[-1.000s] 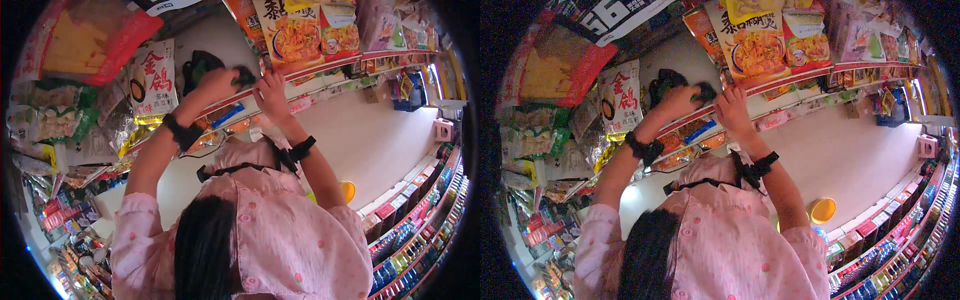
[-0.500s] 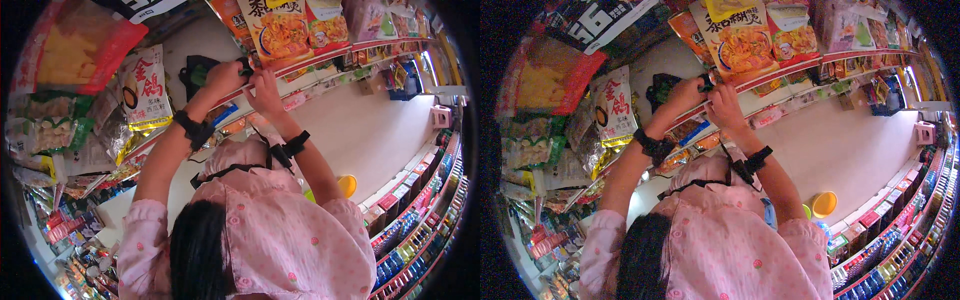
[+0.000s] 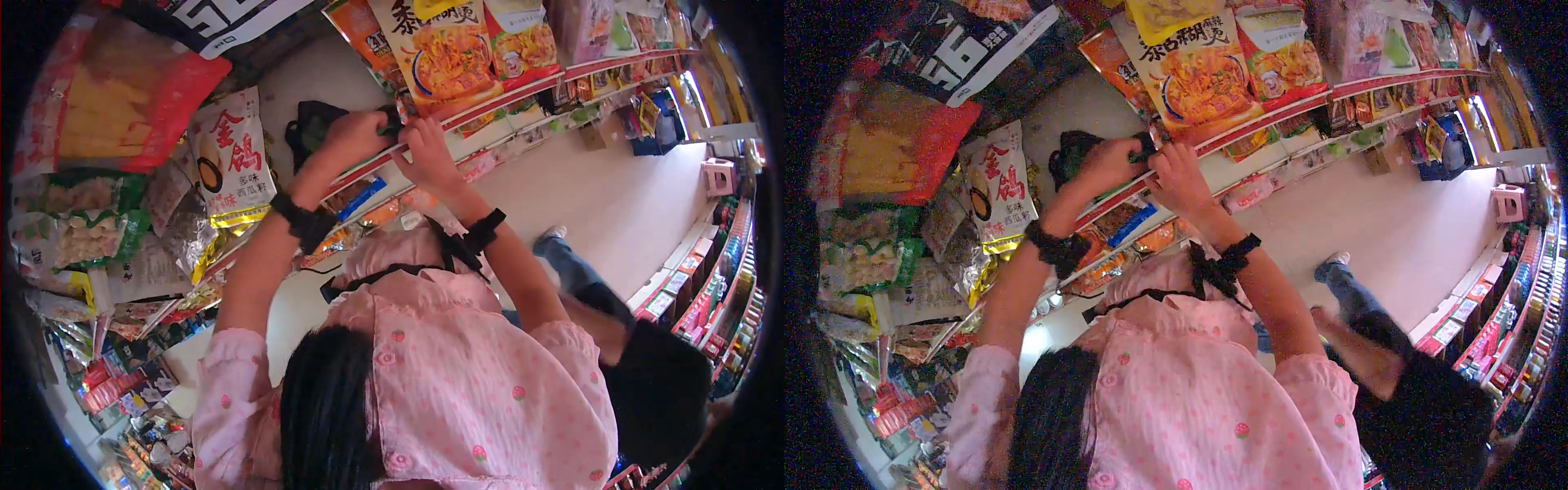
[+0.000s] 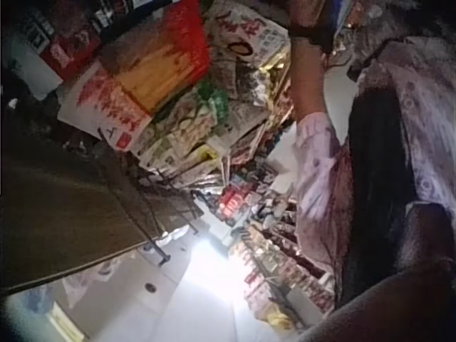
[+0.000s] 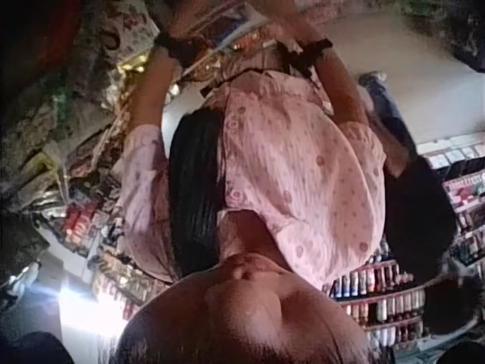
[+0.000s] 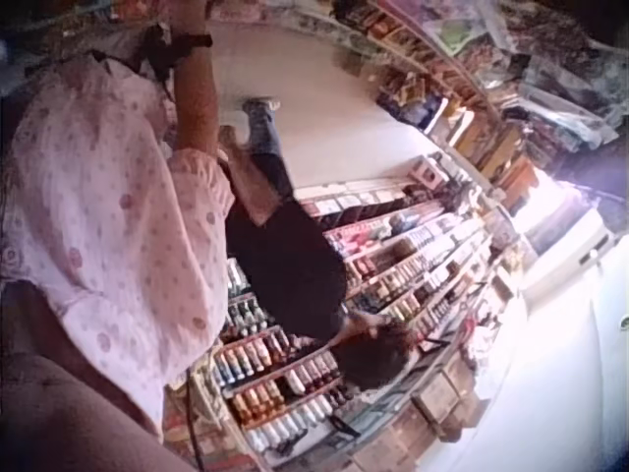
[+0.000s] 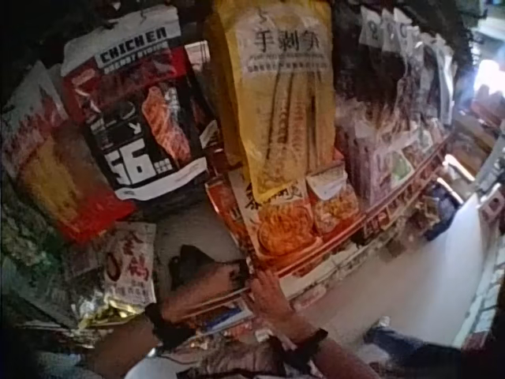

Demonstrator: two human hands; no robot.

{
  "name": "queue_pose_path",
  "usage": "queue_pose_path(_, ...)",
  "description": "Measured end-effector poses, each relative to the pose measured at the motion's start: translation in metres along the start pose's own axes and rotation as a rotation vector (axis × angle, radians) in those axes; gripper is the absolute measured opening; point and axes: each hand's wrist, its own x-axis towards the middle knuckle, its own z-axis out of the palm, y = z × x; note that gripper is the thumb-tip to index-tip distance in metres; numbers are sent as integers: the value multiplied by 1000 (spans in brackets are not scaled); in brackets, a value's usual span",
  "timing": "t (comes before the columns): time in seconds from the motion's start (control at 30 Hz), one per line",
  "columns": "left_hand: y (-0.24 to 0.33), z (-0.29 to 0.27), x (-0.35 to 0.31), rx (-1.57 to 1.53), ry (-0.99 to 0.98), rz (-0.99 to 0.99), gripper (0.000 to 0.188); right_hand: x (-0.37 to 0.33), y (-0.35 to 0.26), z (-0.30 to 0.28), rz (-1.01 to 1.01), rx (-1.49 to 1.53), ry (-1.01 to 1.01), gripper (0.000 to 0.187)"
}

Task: Organizing and tidying snack packages on grocery store shelves.

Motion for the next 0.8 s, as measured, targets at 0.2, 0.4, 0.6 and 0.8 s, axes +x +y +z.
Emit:
queue_pose_path(0.2,-2,11,7,-1,31,-19,32,-1,-1,0,3,20,16,33)
queue_pose_path(0.4,-51,-22,-37,47,-153,-64,35,-5,1,-1,97,-40,-25,36)
queue_pose_path(0.6,-38,-26,-42,99,-139,-142,33,-2,4,1,20,-6,3,34)
queue_pose_path(0.8,-5,-2,-4,67,9,-40,31,-7,-2,5,42,-31,-6,37)
